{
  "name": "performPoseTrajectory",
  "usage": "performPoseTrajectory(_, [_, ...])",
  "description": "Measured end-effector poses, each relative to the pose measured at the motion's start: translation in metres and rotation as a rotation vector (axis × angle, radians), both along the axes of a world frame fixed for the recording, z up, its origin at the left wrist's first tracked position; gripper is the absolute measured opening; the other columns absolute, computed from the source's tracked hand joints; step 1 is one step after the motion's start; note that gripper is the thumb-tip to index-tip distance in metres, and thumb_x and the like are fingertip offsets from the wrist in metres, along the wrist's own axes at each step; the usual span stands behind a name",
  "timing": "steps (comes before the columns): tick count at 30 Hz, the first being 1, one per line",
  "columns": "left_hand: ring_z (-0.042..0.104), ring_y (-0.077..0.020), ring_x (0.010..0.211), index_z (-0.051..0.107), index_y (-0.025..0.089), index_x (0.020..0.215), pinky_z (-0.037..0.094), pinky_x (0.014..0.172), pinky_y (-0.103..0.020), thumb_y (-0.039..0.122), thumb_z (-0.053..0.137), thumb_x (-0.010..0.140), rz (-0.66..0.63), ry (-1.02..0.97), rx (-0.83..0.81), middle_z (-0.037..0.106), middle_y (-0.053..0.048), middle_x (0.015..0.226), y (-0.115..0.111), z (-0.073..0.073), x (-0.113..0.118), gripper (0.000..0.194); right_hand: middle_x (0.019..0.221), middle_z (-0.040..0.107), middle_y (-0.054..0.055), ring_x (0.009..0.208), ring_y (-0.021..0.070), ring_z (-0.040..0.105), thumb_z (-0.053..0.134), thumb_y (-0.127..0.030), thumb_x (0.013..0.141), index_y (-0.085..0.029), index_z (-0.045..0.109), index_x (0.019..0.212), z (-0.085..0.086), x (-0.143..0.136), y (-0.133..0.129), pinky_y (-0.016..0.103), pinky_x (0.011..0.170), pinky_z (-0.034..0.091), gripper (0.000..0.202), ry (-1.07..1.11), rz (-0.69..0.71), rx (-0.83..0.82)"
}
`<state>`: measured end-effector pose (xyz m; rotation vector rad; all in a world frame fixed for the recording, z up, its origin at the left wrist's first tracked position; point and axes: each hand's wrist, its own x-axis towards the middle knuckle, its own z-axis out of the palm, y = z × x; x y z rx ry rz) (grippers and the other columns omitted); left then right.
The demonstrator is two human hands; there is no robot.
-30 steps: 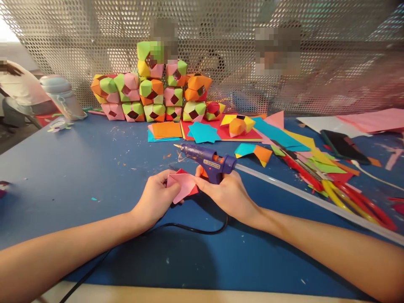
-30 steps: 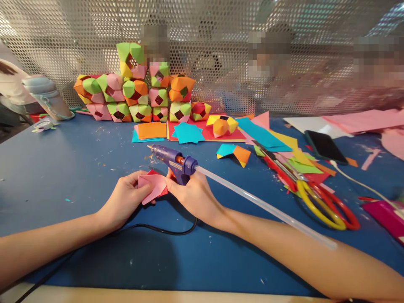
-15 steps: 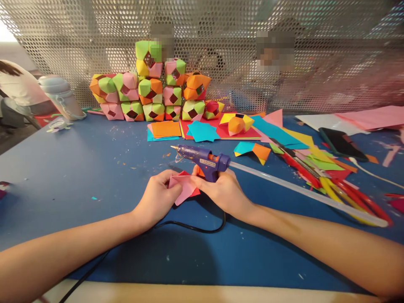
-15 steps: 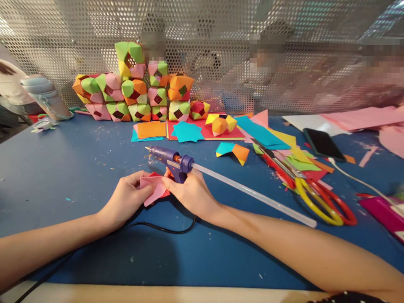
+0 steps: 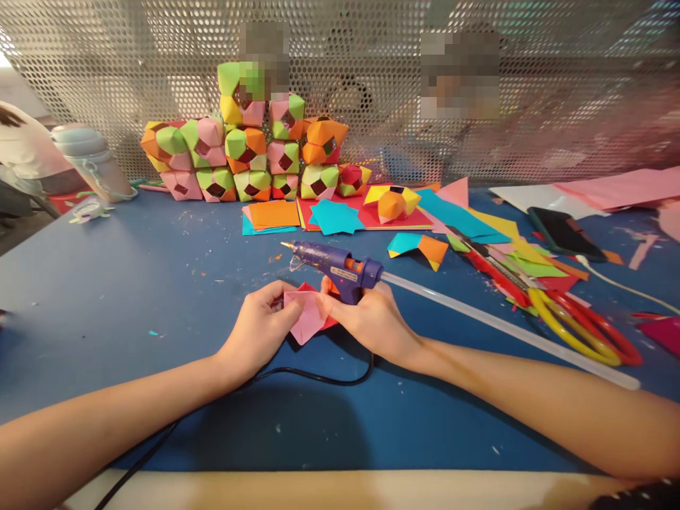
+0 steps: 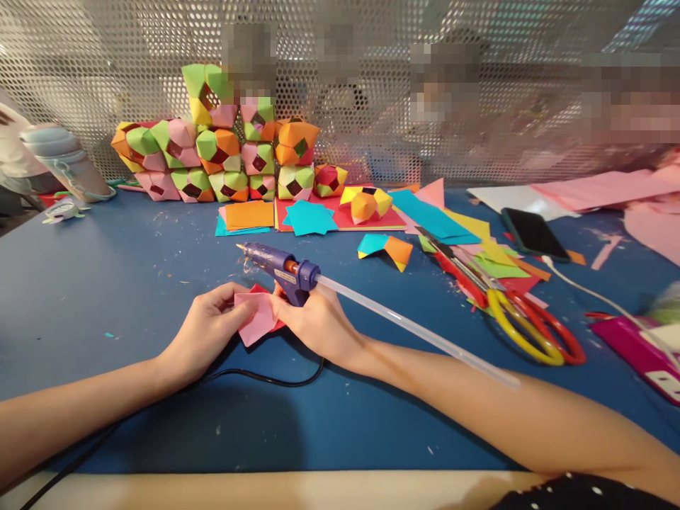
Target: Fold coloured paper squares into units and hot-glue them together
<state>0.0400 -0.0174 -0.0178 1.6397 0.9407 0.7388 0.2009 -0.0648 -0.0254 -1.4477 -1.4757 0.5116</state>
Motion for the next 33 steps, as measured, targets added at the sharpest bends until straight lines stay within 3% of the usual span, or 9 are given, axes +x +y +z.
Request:
performPoseTrajectory(5, [0.046, -0.0090, 0.058, 0.056, 0.016, 0.068, 0.037, 0.053, -0.019, 0.026, 0.054, 0.077, 0.065, 0.036, 0.005, 0.052, 0.004, 0.061, 0.004, -0.003, -0.003, 0.013, 0.076, 0.066, 0.001, 0.073, 0.0158, 0.062, 0.058, -0.036, 0.081, -0.017, 0.063, 0.082, 0.003, 0.009, 0.002, 0.028, 0.071, 0.052, 0.019, -0.006, -0.009, 0.052])
performPoseTrajectory(15, [0.048, -0.0104, 0.058, 0.059, 0.016, 0.067, 0.036, 0.054, -0.021, 0.024, 0.055, 0.071, 0.235, 0.101, 0.143, 0.057, 0.003, 0.061, 0.034, 0.000, -0.021, 0.010, 0.076, 0.064, 0.002, 0.067, 0.0160, 0.061, 0.055, -0.041, 0.083, -0.019, 0.056, 0.082, -0.003, 0.023, -0.006, 0.027, 0.064, 0.050, 0.021, -0.092, 0.083, -0.015])
performPoseTrajectory(21, [0.048, -0.0103, 0.057, 0.059, 0.016, 0.069, 0.036, 0.054, -0.021, 0.023, 0.053, 0.072, 0.194, 0.100, 0.129, 0.057, 0.003, 0.061, 0.039, -0.005, -0.021, 0.010, 0.070, 0.061, -0.001, 0.057, 0.0118, 0.055, 0.056, -0.037, 0.082, -0.022, 0.051, 0.082, 0.000, 0.019, -0.008, 0.023, 0.054, 0.044, 0.016, -0.272, 0.144, 0.023])
performPoseTrajectory(33, [0.045, -0.0094, 0.058, 0.060, 0.016, 0.073, 0.035, 0.054, -0.020, 0.025, 0.051, 0.077, 0.137, 0.126, 0.195, 0.052, 0.004, 0.062, 0.034, -0.006, -0.021, 0.013, 0.060, 0.055, -0.005, 0.048, 0.0104, 0.050, 0.052, -0.032, 0.085, -0.023, 0.047, 0.080, 0.001, 0.016, -0.006, 0.021, 0.046, 0.037, 0.012, -0.372, 0.178, 0.035])
